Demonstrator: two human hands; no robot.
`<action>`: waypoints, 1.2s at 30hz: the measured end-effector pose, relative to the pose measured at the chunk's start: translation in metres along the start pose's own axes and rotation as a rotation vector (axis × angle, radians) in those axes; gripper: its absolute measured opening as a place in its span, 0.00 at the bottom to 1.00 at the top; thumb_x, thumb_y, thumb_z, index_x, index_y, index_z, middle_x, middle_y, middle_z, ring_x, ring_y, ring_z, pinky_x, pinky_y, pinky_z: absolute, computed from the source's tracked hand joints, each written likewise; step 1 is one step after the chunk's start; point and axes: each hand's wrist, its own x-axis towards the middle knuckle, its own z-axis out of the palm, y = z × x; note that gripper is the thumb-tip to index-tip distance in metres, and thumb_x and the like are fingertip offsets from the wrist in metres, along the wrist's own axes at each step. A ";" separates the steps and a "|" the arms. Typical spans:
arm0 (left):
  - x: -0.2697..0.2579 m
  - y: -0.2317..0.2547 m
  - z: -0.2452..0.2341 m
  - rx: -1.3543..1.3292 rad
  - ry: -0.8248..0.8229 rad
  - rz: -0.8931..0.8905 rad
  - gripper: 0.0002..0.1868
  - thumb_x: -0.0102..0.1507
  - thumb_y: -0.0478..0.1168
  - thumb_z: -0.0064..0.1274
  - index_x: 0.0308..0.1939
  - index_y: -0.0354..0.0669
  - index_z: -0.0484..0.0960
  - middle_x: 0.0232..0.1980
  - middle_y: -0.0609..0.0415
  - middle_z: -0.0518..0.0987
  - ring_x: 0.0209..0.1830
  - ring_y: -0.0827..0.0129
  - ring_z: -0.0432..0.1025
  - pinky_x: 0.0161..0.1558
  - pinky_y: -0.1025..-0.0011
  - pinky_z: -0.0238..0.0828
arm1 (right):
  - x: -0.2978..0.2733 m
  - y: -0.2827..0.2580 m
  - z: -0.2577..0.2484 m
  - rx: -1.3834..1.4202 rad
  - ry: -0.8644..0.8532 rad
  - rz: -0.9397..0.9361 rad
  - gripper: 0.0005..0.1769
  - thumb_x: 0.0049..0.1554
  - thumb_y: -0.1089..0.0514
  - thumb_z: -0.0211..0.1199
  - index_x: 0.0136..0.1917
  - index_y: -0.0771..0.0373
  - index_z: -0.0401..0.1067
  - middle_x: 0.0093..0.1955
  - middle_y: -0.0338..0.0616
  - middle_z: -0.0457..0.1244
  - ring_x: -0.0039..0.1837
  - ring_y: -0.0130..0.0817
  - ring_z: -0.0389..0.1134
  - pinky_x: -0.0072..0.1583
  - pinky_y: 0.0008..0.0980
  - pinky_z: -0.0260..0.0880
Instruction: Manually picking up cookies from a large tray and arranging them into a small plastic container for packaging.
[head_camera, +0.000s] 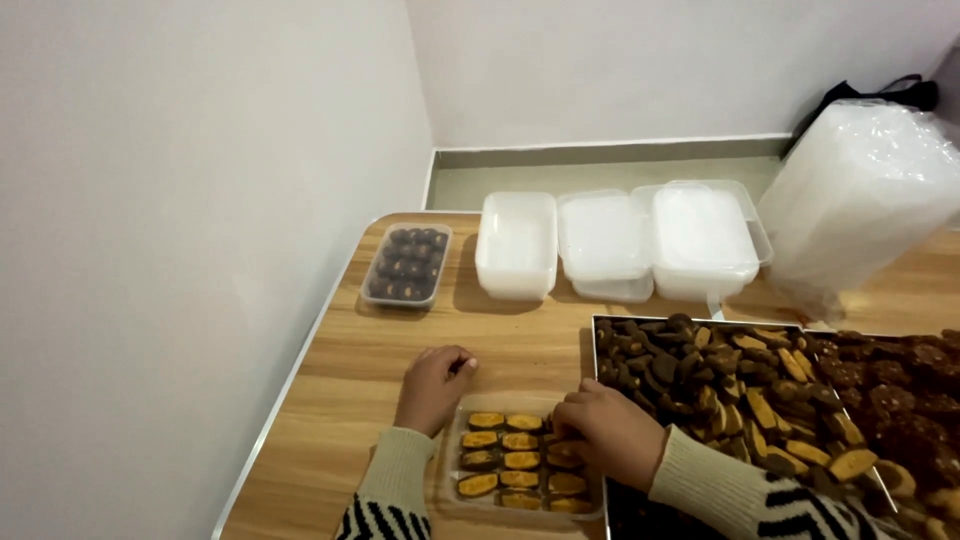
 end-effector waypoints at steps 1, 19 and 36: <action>0.001 0.002 -0.001 0.000 0.002 0.001 0.14 0.69 0.50 0.47 0.37 0.53 0.84 0.39 0.63 0.83 0.47 0.69 0.72 0.47 0.67 0.68 | 0.001 0.002 0.000 -0.002 0.001 -0.001 0.06 0.54 0.57 0.70 0.40 0.50 0.73 0.42 0.32 0.68 0.49 0.35 0.62 0.51 0.36 0.65; 0.002 -0.003 0.001 -0.020 -0.010 -0.018 0.13 0.68 0.50 0.47 0.40 0.52 0.84 0.41 0.61 0.82 0.47 0.69 0.73 0.47 0.68 0.68 | -0.016 0.007 -0.003 -0.256 0.204 -0.101 0.17 0.48 0.49 0.74 0.48 0.56 0.78 0.44 0.40 0.63 0.48 0.45 0.63 0.49 0.47 0.66; 0.003 0.001 0.001 0.001 -0.006 -0.080 0.13 0.68 0.49 0.47 0.37 0.50 0.85 0.37 0.61 0.82 0.43 0.68 0.72 0.46 0.69 0.65 | -0.192 0.114 -0.111 -0.305 -0.126 0.812 0.14 0.61 0.46 0.58 0.58 0.34 0.78 0.61 0.13 0.70 0.63 0.23 0.66 0.64 0.29 0.73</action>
